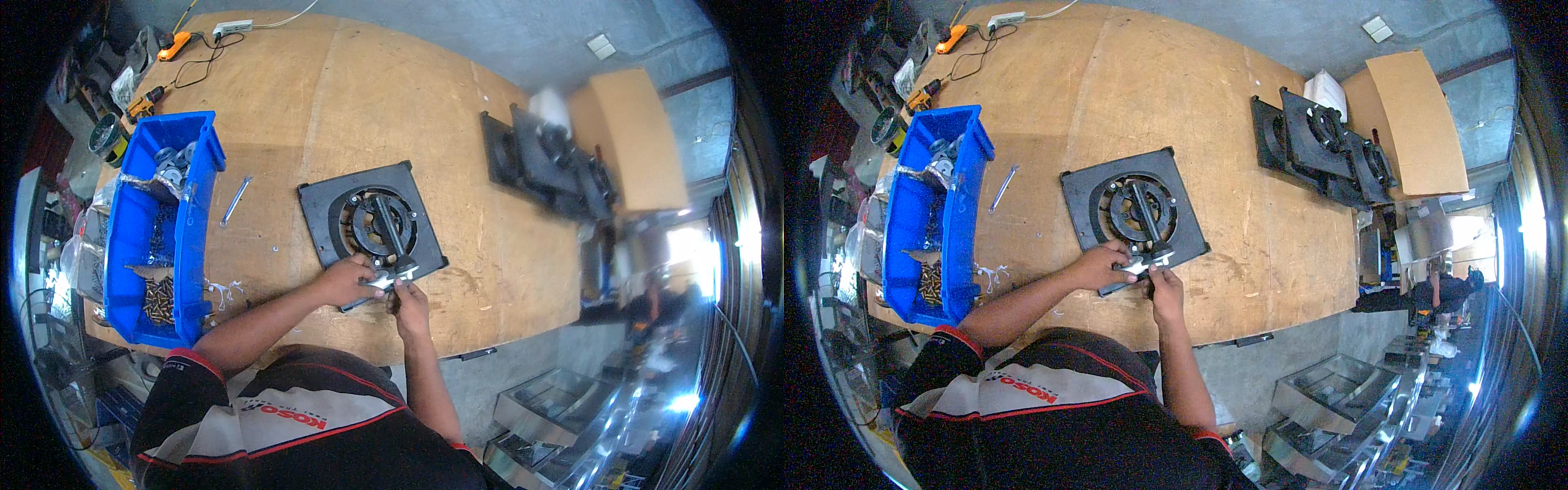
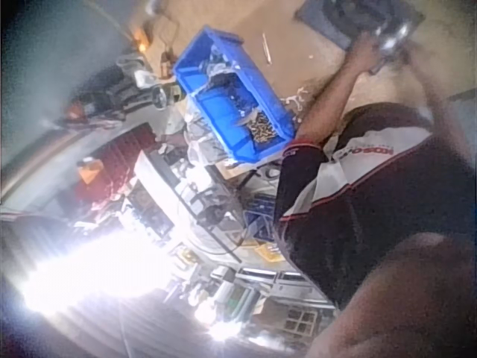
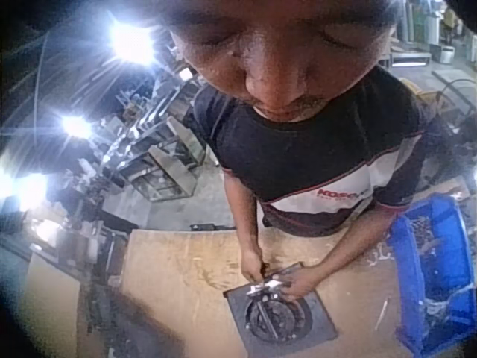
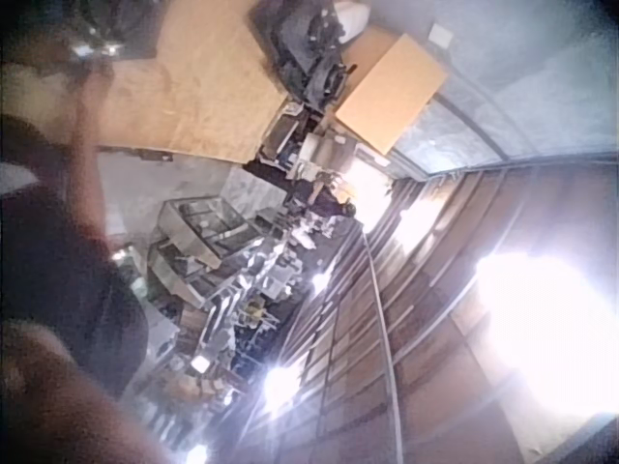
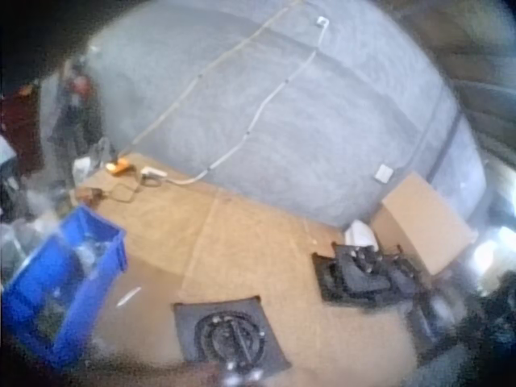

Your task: The person assembles multiple square fan units on a wooden workbench. They place small white circular components onto the fan frames, retrieve additional parts from a blue bin, and arrange the completed units in rows.

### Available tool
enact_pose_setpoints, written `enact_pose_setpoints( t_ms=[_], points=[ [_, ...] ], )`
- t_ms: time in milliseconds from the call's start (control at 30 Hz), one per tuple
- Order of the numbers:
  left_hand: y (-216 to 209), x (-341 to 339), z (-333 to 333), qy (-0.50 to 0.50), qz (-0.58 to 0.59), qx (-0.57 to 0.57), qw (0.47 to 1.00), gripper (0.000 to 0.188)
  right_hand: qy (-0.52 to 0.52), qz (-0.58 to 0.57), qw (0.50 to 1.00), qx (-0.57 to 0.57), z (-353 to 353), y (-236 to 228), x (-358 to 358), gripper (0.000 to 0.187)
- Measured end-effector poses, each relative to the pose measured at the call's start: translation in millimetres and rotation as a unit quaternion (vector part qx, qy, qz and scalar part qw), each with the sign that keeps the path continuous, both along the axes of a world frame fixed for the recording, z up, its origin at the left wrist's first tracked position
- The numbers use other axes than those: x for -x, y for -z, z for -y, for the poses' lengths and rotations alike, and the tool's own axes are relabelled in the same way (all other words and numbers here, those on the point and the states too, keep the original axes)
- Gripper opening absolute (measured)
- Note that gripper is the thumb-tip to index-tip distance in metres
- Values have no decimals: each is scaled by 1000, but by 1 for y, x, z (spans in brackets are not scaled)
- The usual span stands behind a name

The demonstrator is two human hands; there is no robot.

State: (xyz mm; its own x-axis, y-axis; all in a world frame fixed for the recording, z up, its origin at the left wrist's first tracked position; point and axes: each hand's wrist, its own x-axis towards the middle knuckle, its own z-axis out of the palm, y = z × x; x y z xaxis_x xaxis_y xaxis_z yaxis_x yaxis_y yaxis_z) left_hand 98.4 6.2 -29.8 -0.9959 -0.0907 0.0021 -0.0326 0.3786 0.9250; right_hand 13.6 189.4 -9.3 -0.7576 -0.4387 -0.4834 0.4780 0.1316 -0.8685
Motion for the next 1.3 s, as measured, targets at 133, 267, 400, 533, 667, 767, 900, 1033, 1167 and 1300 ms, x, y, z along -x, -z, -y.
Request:
enact_pose_setpoints(
  t_ms=[133, 267, 400, 533, 667, 767, 900, 1033, 1167, 1300],
  points=[
    [-37, 7, -6, 14, 2, -15, 1000, 40, -32, -142, 981, -129, -10, -22, 2, 17],
    [-50, 24, -11, 40, 1, 0, 999, 37, -69, -450, 870, -192, -5, -51, -5, 24],
    [-61, 44, -19, 48, 23, -3, 999, 37, -75, -516, 839, -156, 2, -64, -4, 30],
    [-88, 70, -16, 100, 47, 41, 993, 38, -34, -482, 860, -164, -13, -35, 30, 23],
    [-90, 85, -13, 100, 55, 49, 992, 40, -6, -431, 894, -124, -13, -28, 53, 14],
    [-90, 84, -10, 98, 51, 13, 994, 40, 23, -361, 929, -76, -15, -18, 63, 14],
    [-70, 70, -7, 37, 4, 42, 998, 40, 66, -253, 965, -19, -12, -11, 67, 16],
    [-64, 62, -15, 35, -59, 148, 987, 37, 127, -114, 984, 43, -10, 11, 72, 15],
    [-42, 59, -23, 25, -142, 244, 959, 31, 141, -51, 987, 56, -13, 36, 70, 21],
    [-43, 57, -23, 54, -177, 345, 920, 24, 184, 25, 981, 59, -8, 45, 62, 35]
  ],
)
